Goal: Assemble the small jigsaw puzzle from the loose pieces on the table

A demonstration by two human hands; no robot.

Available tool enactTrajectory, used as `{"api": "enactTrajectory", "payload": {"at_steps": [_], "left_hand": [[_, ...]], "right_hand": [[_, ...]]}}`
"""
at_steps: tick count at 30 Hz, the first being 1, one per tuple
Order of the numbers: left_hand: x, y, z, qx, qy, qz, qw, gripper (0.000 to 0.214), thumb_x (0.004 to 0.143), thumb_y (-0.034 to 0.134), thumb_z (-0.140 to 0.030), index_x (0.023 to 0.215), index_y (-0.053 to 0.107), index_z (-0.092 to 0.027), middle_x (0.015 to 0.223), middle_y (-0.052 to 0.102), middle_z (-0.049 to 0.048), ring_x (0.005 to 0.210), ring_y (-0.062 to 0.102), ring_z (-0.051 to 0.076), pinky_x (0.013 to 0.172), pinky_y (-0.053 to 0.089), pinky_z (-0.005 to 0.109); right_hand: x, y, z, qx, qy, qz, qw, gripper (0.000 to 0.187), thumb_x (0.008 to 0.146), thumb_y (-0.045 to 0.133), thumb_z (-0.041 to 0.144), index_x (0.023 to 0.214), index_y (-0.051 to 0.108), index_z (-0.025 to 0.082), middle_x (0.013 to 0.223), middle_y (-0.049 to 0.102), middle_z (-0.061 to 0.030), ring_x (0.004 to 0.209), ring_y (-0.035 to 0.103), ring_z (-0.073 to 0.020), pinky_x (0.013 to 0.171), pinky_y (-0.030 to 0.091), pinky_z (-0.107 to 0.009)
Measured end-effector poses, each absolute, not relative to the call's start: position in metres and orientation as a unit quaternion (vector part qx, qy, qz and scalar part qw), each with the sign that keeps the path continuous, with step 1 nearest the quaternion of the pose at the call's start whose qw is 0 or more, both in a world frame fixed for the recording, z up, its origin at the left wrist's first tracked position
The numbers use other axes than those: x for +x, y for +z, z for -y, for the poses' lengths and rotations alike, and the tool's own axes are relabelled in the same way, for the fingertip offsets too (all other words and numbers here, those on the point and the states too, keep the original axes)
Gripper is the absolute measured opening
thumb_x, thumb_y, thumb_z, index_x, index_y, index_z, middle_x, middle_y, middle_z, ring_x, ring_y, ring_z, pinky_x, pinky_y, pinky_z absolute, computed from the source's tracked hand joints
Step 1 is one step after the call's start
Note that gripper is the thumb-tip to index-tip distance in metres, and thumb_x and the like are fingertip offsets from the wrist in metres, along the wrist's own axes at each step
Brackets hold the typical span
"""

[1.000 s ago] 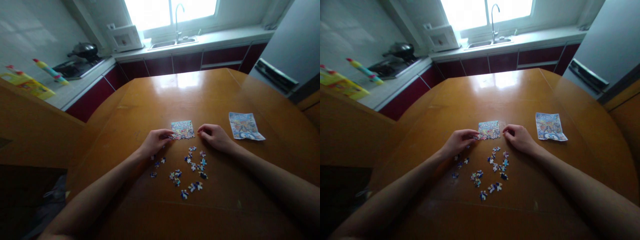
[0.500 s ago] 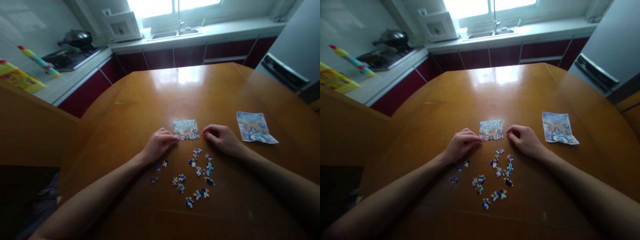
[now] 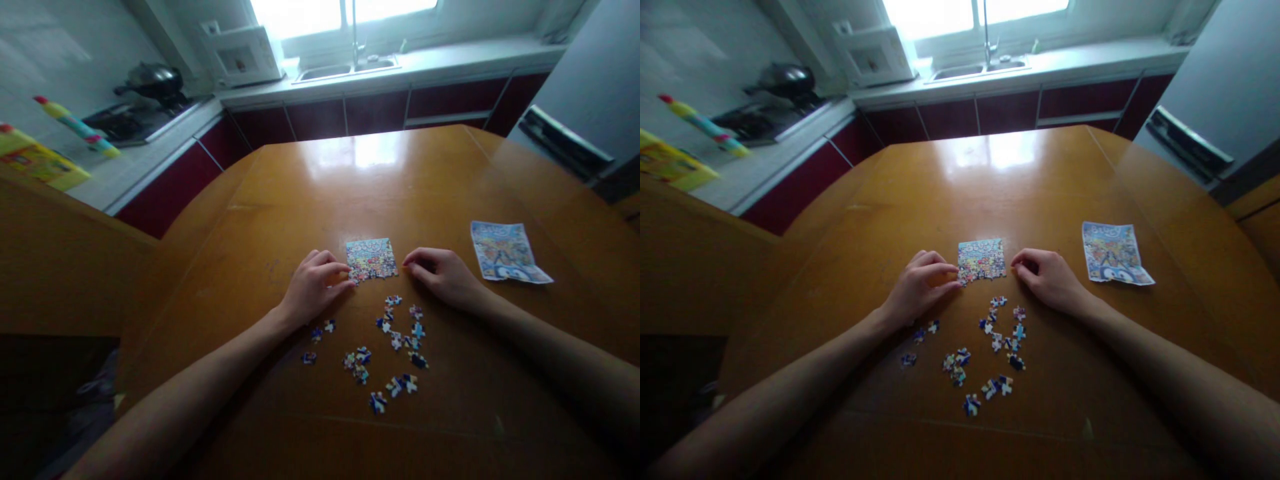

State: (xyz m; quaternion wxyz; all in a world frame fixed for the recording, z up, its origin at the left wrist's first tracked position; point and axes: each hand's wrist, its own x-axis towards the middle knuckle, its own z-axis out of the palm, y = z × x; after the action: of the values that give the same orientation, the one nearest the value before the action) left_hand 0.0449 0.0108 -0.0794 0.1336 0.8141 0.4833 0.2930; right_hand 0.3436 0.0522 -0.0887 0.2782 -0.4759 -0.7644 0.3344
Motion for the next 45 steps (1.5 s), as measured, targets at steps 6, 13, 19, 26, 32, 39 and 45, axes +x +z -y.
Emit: {"api": "enactTrajectory", "payload": {"at_steps": [6, 13, 19, 26, 32, 39, 45], "left_hand": [[0.0458, -0.0776, -0.0086, 0.820, 0.270, -0.483, 0.146, 0.017, 0.083, 0.078, -0.037, 0.096, 0.078, -0.025, 0.089, 0.063, 0.0046, 0.088, 0.054, 0.020, 0.080, 0.048, 0.036], [0.0438, -0.0782, -0.0084, 0.834, 0.265, -0.461, 0.147, 0.018, 0.089, 0.071, -0.036, 0.105, 0.078, -0.030, 0.089, 0.061, 0.0049, 0.087, 0.051, 0.020, 0.077, 0.046, 0.034], [0.0424, -0.0779, -0.0078, 0.839, 0.265, -0.454, 0.141, 0.018, 0.090, 0.070, -0.034, 0.106, 0.078, -0.031, 0.091, 0.061, 0.0053, 0.088, 0.051, 0.020, 0.077, 0.046, 0.034], [0.0423, -0.0755, -0.0077, 0.845, 0.274, -0.440, 0.129, 0.019, 0.090, 0.070, -0.031, 0.108, 0.077, -0.031, 0.096, 0.062, 0.0058, 0.089, 0.051, 0.020, 0.079, 0.048, 0.035], [0.0428, -0.0753, -0.0072, 0.847, 0.267, -0.441, 0.129, 0.015, 0.090, 0.071, -0.031, 0.103, 0.077, -0.030, 0.100, 0.063, 0.0059, 0.090, 0.051, 0.020, 0.081, 0.048, 0.036], [0.0429, -0.0706, -0.0070, 0.851, 0.305, -0.418, 0.093, 0.025, 0.091, 0.059, -0.012, 0.101, 0.077, -0.025, 0.098, 0.065, 0.0064, 0.088, 0.051, 0.019, 0.079, 0.048, 0.035], [0.0427, -0.0734, -0.0055, 0.877, 0.268, -0.394, 0.063, 0.033, 0.089, 0.056, -0.005, 0.096, 0.078, -0.029, 0.103, 0.066, 0.0054, 0.089, 0.050, 0.020, 0.078, 0.049, 0.035]], "right_hand": [[0.3436, -0.0879, -0.0526, -0.482, 0.334, 0.764, 0.270, 0.015, 0.087, 0.060, 0.028, 0.089, 0.073, 0.020, 0.083, 0.074, -0.0039, 0.074, 0.065, -0.0188, 0.069, 0.049, -0.033], [0.3428, -0.0859, -0.0513, -0.481, 0.334, 0.763, 0.272, 0.017, 0.087, 0.059, 0.029, 0.089, 0.073, 0.020, 0.083, 0.074, -0.0047, 0.074, 0.066, -0.0191, 0.069, 0.049, -0.033], [0.3435, -0.0864, -0.0516, -0.481, 0.336, 0.764, 0.270, 0.016, 0.087, 0.060, 0.029, 0.089, 0.073, 0.020, 0.082, 0.074, -0.0044, 0.072, 0.065, -0.0188, 0.068, 0.049, -0.034], [0.3441, -0.0864, -0.0522, -0.474, 0.334, 0.769, 0.271, 0.016, 0.087, 0.059, 0.029, 0.089, 0.072, 0.020, 0.082, 0.074, -0.0048, 0.072, 0.065, -0.0194, 0.067, 0.049, -0.034], [0.3436, -0.0867, -0.0512, -0.472, 0.342, 0.765, 0.273, 0.015, 0.088, 0.059, 0.029, 0.087, 0.072, 0.020, 0.083, 0.074, -0.0047, 0.075, 0.066, -0.0196, 0.069, 0.049, -0.034], [0.3432, -0.0851, -0.0518, -0.472, 0.343, 0.765, 0.274, 0.016, 0.087, 0.059, 0.028, 0.088, 0.072, 0.020, 0.083, 0.074, -0.0049, 0.073, 0.065, -0.0193, 0.069, 0.049, -0.034], [0.3435, -0.0856, -0.0516, -0.471, 0.342, 0.764, 0.278, 0.015, 0.087, 0.059, 0.029, 0.088, 0.072, 0.021, 0.083, 0.074, -0.0047, 0.074, 0.066, -0.0196, 0.070, 0.050, -0.034]]}}
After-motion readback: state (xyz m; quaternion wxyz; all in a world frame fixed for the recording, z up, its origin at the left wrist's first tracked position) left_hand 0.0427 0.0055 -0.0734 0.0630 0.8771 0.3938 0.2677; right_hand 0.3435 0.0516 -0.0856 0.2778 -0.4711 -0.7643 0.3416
